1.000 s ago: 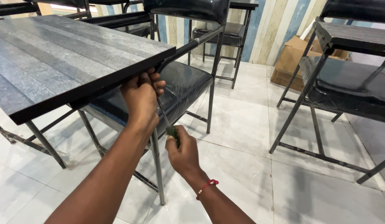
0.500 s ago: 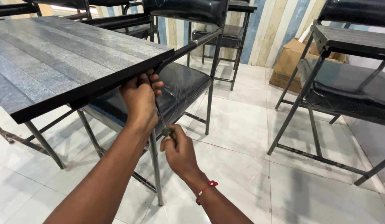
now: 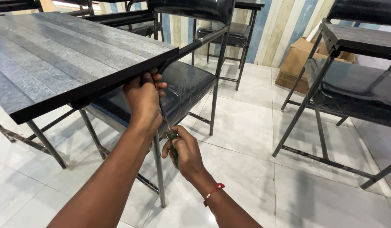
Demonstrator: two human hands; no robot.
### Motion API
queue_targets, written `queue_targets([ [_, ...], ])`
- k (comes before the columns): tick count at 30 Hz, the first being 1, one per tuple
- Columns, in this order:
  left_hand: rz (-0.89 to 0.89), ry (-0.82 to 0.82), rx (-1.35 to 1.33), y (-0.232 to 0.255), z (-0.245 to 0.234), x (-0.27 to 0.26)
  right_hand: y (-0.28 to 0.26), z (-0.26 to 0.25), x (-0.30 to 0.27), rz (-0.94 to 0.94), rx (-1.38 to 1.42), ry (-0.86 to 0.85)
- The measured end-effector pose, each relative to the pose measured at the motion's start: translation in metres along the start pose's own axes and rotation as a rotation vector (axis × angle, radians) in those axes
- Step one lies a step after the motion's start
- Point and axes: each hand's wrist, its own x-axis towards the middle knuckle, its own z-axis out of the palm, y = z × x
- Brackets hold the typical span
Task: The person uses a screwdriver to attach a tabletop to a chair frame, then flips the chair to tighten additional screws underneath. The chair remains wrapped in plastic throughout the process.
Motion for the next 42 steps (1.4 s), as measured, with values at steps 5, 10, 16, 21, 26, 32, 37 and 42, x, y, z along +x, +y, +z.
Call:
queue_targets([
  [5, -0.002, -0.002, -0.017, 0.004, -0.001, -0.004, 0.0, 0.005, -0.006, -0.257, -0.519, 0.2],
  [10, -0.031, 0.007, -0.082, 0.008, 0.001, -0.004, -0.007, -0.003, 0.001, -0.464, -0.661, 0.324],
  [16, -0.016, 0.005, -0.056, 0.001, 0.0, 0.004, 0.003, -0.005, 0.012, 0.006, -0.207, 0.108],
  [21, -0.022, -0.013, -0.073, -0.005, -0.003, 0.007, 0.013, -0.008, 0.015, 0.045, -0.056, 0.028],
  [26, -0.019, -0.018, -0.086, -0.003, -0.003, 0.008, 0.016, 0.003, 0.012, -0.459, -0.566, 0.173],
  [32, -0.019, -0.021, -0.105, 0.0, -0.005, 0.009, 0.017, 0.012, 0.022, -0.228, -0.43, 0.298],
  [37, -0.034, -0.053, -0.094, 0.001, -0.009, 0.01, 0.019, 0.008, 0.025, -0.049, -0.277, 0.101],
  [42, -0.021, -0.044, -0.097, -0.001, -0.01, 0.012, 0.018, 0.016, 0.026, -0.158, -0.482, 0.191],
])
